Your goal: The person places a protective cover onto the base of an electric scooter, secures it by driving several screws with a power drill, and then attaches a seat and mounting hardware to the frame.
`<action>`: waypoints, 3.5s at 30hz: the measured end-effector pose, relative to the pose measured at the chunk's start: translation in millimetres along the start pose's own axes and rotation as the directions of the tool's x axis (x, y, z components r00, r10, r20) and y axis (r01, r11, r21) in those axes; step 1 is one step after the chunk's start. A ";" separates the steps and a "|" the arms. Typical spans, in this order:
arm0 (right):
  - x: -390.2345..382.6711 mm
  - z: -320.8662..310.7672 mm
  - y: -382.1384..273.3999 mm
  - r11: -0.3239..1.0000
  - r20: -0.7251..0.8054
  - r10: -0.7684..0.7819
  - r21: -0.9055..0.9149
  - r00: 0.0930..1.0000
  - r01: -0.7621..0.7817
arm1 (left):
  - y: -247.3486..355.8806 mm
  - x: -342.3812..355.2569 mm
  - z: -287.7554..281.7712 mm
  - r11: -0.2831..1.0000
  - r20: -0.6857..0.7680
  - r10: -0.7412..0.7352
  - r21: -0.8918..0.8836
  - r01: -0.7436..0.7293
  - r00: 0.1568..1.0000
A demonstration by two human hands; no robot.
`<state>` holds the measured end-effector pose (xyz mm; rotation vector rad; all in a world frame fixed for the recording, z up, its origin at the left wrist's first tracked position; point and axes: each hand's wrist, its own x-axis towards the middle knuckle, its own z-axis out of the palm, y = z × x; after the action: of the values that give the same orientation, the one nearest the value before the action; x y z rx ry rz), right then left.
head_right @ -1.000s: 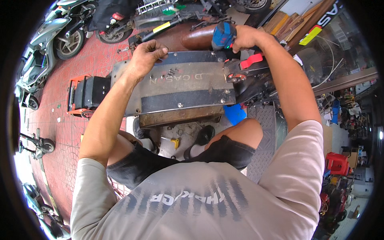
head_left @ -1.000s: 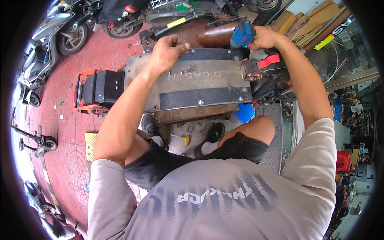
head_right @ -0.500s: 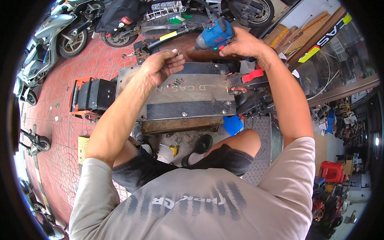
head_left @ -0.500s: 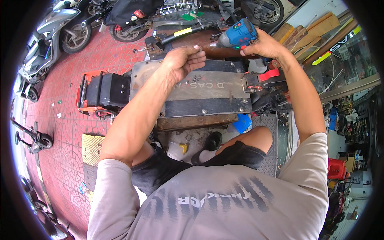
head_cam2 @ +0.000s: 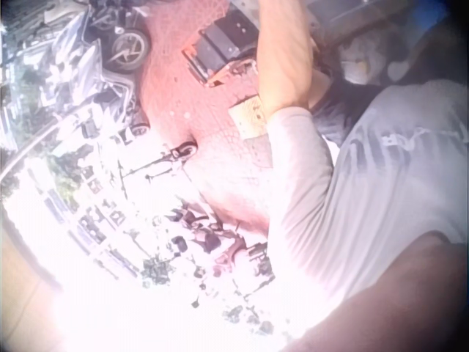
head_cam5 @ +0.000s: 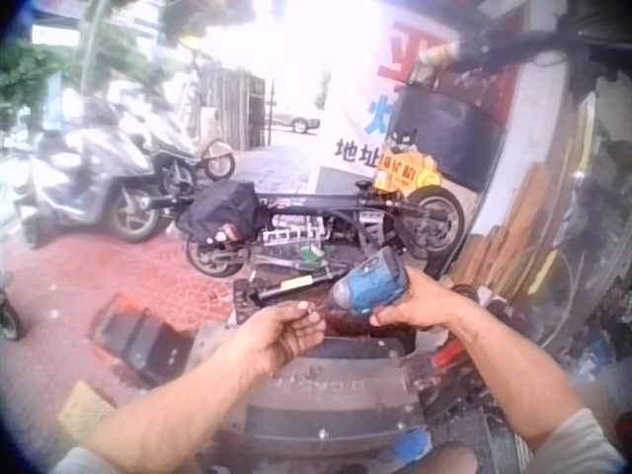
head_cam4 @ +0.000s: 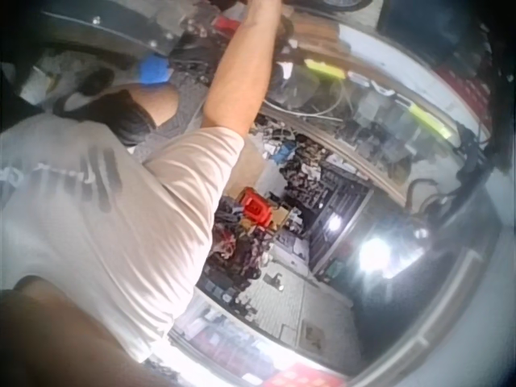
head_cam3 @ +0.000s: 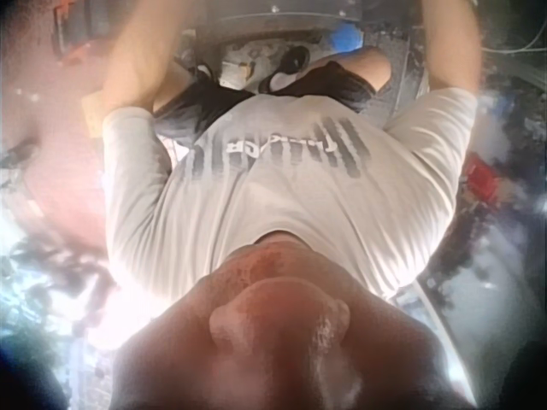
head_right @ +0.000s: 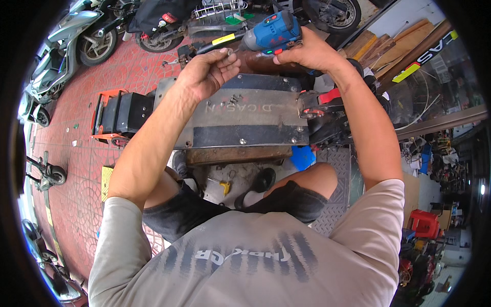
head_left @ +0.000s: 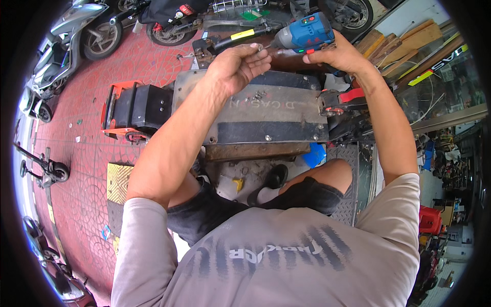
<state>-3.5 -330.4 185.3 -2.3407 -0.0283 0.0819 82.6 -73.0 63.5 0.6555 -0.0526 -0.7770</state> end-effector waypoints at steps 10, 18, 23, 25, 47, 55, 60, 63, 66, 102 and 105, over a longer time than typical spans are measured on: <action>-0.8 8.2 20.3 0.925 -0.087 -0.297 -0.273 0.951 0.264 | -8.0 3.3 16.1 0.992 -0.159 0.051 0.120 -0.032 0.986; -10.3 15.2 17.4 0.952 -0.120 -0.261 -0.196 0.958 0.235 | -5.6 6.5 8.3 0.999 -0.114 0.022 0.048 -0.017 0.993; -10.3 21.4 22.3 0.993 -0.144 -0.107 0.031 0.984 0.113 | -2.7 7.9 3.7 0.995 0.032 0.021 -0.099 -0.018 0.999; -8.3 23.0 24.7 0.999 -0.141 -0.001 0.035 0.990 0.006 | -5.2 8.9 6.7 0.986 0.017 0.049 -0.157 -0.046 0.999; -7.4 -67.8 55.8 0.705 0.082 0.369 -0.674 0.926 -0.221 | -140.8 83.9 41.8 -0.115 0.402 0.303 0.915 -0.386 0.864; -18.8 -61.2 71.5 0.646 0.072 0.336 -0.743 0.939 -0.175 | -145.6 71.3 37.9 -0.300 0.467 0.234 0.869 -0.393 0.853; -20.8 -61.8 59.9 0.586 0.061 0.409 -0.783 0.911 -0.210 | -149.6 66.0 44.3 -0.368 0.465 0.217 0.853 -0.369 0.858; -22.2 -60.1 56.6 0.603 0.080 0.379 -0.777 0.922 -0.181 | -149.8 63.7 45.4 -0.390 0.466 0.222 0.848 -0.360 0.856; -23.7 -59.4 60.6 0.647 0.081 0.341 -0.743 0.936 -0.171 | -150.5 61.8 45.4 -0.407 0.469 0.224 0.842 -0.355 0.854; -22.2 -71.4 102.4 0.586 0.181 0.217 -0.810 0.959 0.020 | -150.4 61.8 45.3 -0.425 0.437 0.196 0.845 -0.325 0.878; -23.2 -69.8 94.8 0.531 0.160 0.268 -0.847 0.950 -0.007 | -151.4 65.1 43.6 -0.395 0.448 0.218 0.853 -0.342 0.867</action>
<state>-22.4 -447.5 167.0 -3.3018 -0.0164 0.6060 21.6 -219.1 0.3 2.2188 -1.1112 0.0694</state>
